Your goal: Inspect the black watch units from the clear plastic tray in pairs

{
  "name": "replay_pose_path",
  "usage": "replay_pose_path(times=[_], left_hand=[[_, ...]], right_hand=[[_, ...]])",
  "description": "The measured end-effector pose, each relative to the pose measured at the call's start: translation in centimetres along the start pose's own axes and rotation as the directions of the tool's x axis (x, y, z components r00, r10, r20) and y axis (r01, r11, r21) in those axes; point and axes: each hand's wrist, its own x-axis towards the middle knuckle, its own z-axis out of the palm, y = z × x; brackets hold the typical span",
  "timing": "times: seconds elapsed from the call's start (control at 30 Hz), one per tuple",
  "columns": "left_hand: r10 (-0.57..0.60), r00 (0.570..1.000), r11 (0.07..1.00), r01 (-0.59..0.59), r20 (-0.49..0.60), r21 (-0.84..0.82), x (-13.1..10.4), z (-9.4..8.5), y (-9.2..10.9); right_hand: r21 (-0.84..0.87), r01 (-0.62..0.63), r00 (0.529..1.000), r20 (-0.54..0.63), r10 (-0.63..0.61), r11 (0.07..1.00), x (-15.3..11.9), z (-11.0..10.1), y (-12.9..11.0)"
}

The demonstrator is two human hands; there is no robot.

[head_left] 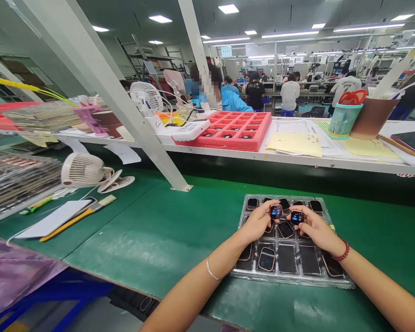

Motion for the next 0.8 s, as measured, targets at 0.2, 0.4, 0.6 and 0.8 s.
replay_pose_path(times=[0.2, 0.4, 0.6, 0.8], left_hand=[[0.029, 0.999, 0.999, -0.029, -0.016, 0.024, -0.1, 0.25, 0.65], [0.007, 1.0, 1.0, -0.007, 0.001, 0.018, -0.23, 0.31, 0.75], [0.03, 0.999, 0.998, -0.032, 0.033, 0.046, -0.41, 0.4, 0.81], [-0.019, 0.999, 0.999, 0.017, 0.049, 0.033, -0.39, 0.23, 0.71]], right_hand=[[-0.014, 0.006, 1.0, 0.024, -0.006, 1.0, 0.1, -0.26, 0.35], [-0.041, 0.023, 1.0, 0.019, -0.022, 0.999, 0.03, -0.28, 0.1], [-0.027, 0.023, 0.999, 0.036, -0.022, 0.999, -0.02, -0.24, 0.12], [0.008, -0.003, 1.0, 0.03, 0.003, 1.0, -0.02, -0.38, 0.12]])
